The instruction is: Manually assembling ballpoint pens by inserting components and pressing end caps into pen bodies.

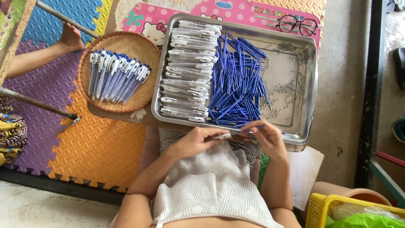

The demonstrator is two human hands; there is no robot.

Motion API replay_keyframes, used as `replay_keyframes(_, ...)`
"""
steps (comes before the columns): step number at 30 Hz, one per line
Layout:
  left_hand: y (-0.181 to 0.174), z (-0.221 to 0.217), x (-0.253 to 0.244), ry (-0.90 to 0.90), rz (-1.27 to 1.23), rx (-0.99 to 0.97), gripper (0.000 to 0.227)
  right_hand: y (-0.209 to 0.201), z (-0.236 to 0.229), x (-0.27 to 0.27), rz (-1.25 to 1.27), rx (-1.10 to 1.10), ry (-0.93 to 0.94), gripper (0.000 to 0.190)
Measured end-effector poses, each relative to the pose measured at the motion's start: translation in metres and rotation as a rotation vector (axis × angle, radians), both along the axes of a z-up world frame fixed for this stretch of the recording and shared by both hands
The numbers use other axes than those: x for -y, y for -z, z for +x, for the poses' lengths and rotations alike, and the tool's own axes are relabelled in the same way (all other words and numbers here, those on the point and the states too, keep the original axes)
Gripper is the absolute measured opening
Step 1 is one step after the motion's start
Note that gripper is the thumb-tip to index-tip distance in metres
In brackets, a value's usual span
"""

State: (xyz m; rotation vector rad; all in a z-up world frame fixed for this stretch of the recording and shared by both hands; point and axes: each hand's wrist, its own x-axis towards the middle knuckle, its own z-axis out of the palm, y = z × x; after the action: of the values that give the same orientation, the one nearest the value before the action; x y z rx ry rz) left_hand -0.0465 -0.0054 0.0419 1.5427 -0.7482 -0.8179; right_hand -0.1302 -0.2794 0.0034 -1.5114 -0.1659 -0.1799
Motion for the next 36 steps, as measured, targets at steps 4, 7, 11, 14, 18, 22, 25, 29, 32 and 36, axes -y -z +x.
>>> replay_keyframes(4, 0.026, -0.01, -0.002, -0.01, -0.058, -0.091, 0.041, 0.009, 0.0, -0.025, 0.032, -0.082, 0.035, 0.023)
replay_keyframes(7, 0.043, -0.015, -0.002, -0.049, -0.154, -0.224, 0.044, 0.012, 0.005, -0.053, 0.038, 0.05, 0.223, 0.046)
replay_keyframes(11, 0.056, -0.015, 0.001, -0.152, -0.232, -0.229, 0.044, 0.02, 0.01, -0.075, -0.281, 0.228, 0.422, 0.039)
replay_keyframes(14, 0.071, -0.015, -0.003, -0.179, -0.25, -0.245, 0.043, 0.012, 0.013, -0.084, -0.354, 0.271, 0.369, 0.026)
replay_keyframes(18, 0.078, -0.017, -0.006, -0.229, -0.294, -0.269, 0.041, 0.001, 0.013, -0.092, -0.337, 0.348, 0.277, 0.027)
replay_keyframes(22, 0.074, -0.017, -0.004, -0.241, -0.326, -0.287, 0.041, -0.001, 0.013, -0.097, -0.473, 0.378, 0.272, 0.034)
replay_keyframes(25, 0.069, -0.016, -0.006, -0.279, -0.33, -0.256, 0.039, -0.011, 0.014, -0.102, -0.646, 0.427, 0.286, 0.049)
replay_keyframes(29, 0.071, -0.016, -0.01, -0.33, -0.32, -0.278, 0.036, -0.004, 0.015, -0.099, -0.694, 0.406, 0.212, 0.05)
replay_keyframes(32, 0.073, -0.017, -0.013, -0.339, -0.304, -0.285, 0.036, 0.038, 0.02, -0.073, -0.661, 0.403, 0.205, 0.047)
replay_keyframes(36, 0.061, -0.014, -0.016, -0.369, -0.297, -0.309, 0.036, 0.05, 0.037, 0.009, -0.809, 0.24, 0.448, 0.024)
